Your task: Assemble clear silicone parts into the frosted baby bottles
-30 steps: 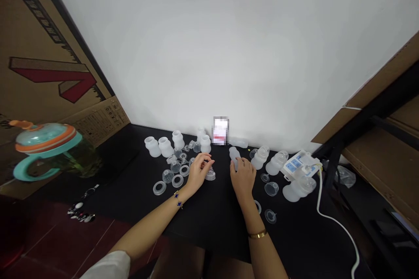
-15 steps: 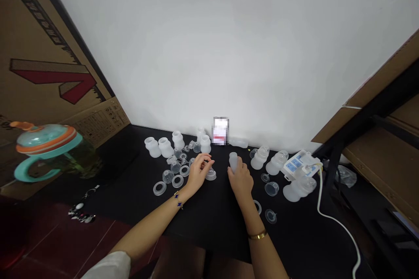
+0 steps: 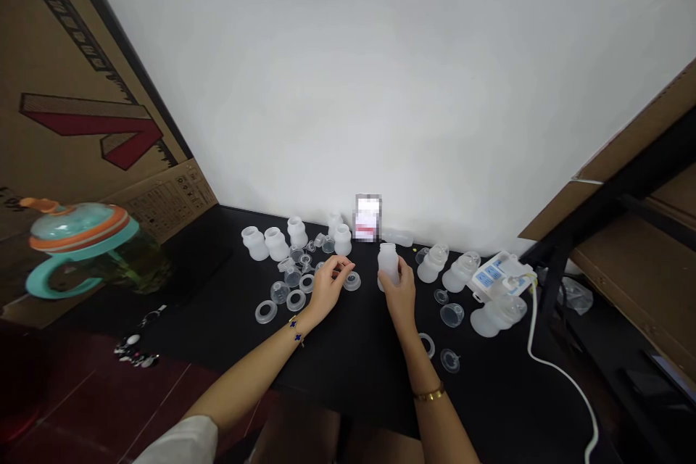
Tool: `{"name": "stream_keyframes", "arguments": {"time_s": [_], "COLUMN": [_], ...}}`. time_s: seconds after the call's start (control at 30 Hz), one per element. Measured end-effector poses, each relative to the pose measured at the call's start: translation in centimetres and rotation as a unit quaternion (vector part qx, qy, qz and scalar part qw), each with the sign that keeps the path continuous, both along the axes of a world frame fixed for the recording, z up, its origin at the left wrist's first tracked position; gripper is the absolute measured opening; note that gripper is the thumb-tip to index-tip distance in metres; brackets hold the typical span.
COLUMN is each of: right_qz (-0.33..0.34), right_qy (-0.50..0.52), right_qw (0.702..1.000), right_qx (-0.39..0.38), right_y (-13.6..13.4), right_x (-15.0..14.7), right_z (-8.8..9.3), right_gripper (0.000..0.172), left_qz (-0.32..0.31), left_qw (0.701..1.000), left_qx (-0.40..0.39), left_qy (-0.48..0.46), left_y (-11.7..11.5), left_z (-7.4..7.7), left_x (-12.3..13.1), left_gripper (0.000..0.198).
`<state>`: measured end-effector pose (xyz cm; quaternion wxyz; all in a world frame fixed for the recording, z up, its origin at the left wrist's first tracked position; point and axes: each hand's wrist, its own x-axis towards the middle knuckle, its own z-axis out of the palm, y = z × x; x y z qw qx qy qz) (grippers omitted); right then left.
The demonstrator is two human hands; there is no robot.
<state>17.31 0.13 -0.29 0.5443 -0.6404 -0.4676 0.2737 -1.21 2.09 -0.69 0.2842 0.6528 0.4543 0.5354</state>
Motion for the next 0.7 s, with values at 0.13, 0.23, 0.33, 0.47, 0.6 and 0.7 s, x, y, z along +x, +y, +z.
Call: {"name": "stream_keyframes", "arguments": {"time_s": [0.13,0.23,0.33,0.47,0.6,0.7], "right_qz": [0.003,0.005,0.009,0.024,0.034,0.048], "right_qy": [0.03,0.049,0.057,0.059,0.041,0.014], "right_qw": [1.0,0.999,0.998,0.998,0.998,0.999], "right_qx": [0.001,0.011,0.014,0.015,0.021,0.019], "right_y": [0.2,0.4,0.6,0.7,0.9,0.9], "right_x": [0.1,0.1,0.0,0.0,0.0,0.0], "right_z": [-0.6,-1.0,-1.2,-1.6,-2.1,-2.4], "right_gripper": [0.058,0.058,0.057,0.055,0.055,0.052], "left_qz": [-0.006,-0.015,-0.025,-0.042,-0.04,-0.037], "left_qw": [1.0,0.999,0.995,0.984,0.972,0.964], "left_qx": [-0.018,-0.042,-0.066,-0.102,-0.124,-0.132], "left_qy": [-0.008,-0.029,-0.068,-0.138,-0.197,-0.229], "left_y": [0.0,0.1,0.3,0.8,1.3,1.4], "left_z": [0.0,0.0,-0.2,-0.7,-0.8,-0.8], "left_x": [0.0,0.0,0.0,0.0,0.1,0.1], "left_gripper": [0.026,0.029,0.03,0.031,0.036,0.038]}}
